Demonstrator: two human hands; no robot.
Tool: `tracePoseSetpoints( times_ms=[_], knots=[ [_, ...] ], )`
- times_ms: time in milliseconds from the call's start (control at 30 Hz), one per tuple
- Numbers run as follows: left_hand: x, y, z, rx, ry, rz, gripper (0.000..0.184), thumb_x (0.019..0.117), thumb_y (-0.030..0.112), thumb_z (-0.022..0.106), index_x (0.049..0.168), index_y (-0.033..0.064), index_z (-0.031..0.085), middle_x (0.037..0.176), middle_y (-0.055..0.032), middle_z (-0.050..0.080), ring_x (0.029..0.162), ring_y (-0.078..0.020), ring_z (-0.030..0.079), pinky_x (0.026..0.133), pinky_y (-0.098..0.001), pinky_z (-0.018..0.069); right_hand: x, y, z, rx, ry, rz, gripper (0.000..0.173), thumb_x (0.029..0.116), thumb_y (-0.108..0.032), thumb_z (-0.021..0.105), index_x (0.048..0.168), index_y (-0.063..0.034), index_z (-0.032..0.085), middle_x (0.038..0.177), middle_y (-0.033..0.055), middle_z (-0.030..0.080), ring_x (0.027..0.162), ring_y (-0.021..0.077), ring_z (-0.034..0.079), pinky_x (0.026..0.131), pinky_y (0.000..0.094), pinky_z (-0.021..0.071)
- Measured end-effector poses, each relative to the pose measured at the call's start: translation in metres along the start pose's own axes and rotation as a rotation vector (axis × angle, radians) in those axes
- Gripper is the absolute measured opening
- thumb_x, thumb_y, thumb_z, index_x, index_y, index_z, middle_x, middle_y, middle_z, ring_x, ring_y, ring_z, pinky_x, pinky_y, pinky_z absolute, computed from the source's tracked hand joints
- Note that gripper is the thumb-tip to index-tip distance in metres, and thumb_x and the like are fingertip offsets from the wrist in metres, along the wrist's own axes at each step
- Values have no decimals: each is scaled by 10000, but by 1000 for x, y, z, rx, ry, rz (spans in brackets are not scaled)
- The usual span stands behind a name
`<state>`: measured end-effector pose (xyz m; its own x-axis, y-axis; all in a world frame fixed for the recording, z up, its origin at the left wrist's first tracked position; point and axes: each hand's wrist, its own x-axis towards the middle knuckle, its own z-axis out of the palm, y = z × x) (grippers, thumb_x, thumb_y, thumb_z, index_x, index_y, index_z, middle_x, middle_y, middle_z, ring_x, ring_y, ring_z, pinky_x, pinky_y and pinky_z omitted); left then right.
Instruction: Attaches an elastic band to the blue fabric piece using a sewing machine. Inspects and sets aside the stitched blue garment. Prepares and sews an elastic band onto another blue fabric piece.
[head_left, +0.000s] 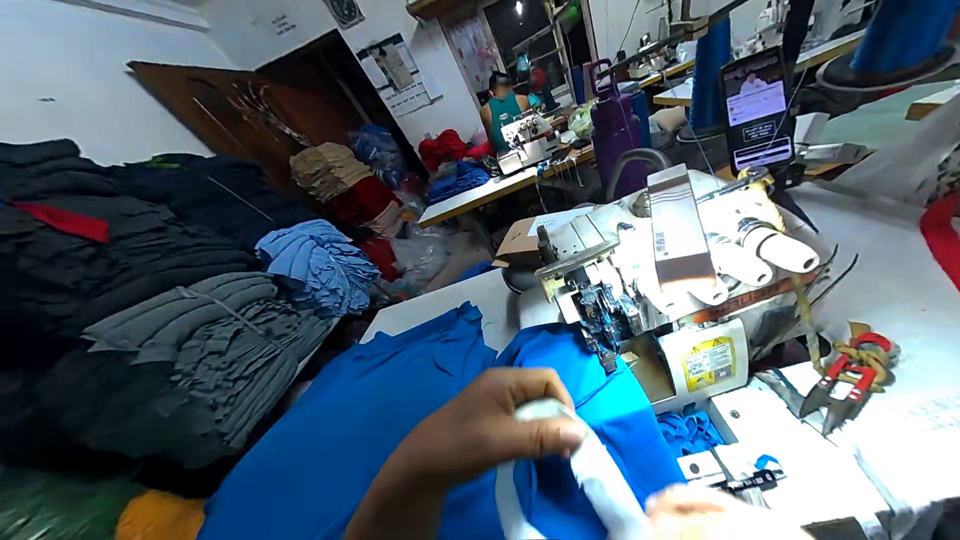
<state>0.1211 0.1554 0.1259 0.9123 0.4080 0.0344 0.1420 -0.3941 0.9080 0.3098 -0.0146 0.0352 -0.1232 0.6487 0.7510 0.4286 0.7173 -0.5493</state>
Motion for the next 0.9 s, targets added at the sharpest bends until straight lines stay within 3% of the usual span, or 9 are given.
tracePoseSetpoints(
  times_ms=[100,200,300,433,567,800,900],
  knots=[
    [32,-3,-3,9,159,-192,78,881,121,645,840,179,678,786,119,658,716,49,591,661,-146,488,15,32,-2,-349,141,-59,171,1026,-106,588,1017,-92,758,956,88,773,1004,165,712,1027,296,471],
    [52,-21,-4,-40,191,-235,154,917,41,623,793,117,675,708,63,657,636,19,583,611,-145,475,18,67,4,-568,262,-125,197,1049,-175,547,982,-164,732,956,30,768,1037,108,706,1034,296,473],
    [53,-30,-7,-6,136,-289,152,936,13,620,817,93,672,685,69,653,623,25,589,606,-131,474,15,76,14,-577,246,-138,200,1024,-140,539,942,-161,720,932,33,761,1006,137,708,963,294,502],
    [45,-21,-9,92,83,-392,151,945,-1,611,822,75,655,667,72,635,622,20,593,631,-137,491,7,60,27,-615,147,-114,189,1005,-87,542,953,-162,707,999,15,777,1087,138,697,903,285,507],
    [47,-14,-10,169,71,-433,152,969,25,625,832,82,656,666,80,629,618,25,587,630,-135,485,4,57,33,-637,165,-77,196,1010,-102,534,985,-176,715,1015,4,775,1116,124,688,990,324,471],
    [56,-10,2,441,104,-476,110,987,131,667,911,51,669,655,35,591,558,7,518,559,-149,427,-2,65,34,-501,192,-76,172,1022,-86,540,997,-135,703,1024,49,755,1125,167,675,890,273,517],
    [56,-1,11,534,159,-515,107,963,123,702,898,41,679,670,1,599,582,-26,504,592,-188,425,-1,54,31,-447,153,1,163,1032,-62,540,1050,-92,700,1051,104,751,1127,218,693,951,298,530]
  ],
)
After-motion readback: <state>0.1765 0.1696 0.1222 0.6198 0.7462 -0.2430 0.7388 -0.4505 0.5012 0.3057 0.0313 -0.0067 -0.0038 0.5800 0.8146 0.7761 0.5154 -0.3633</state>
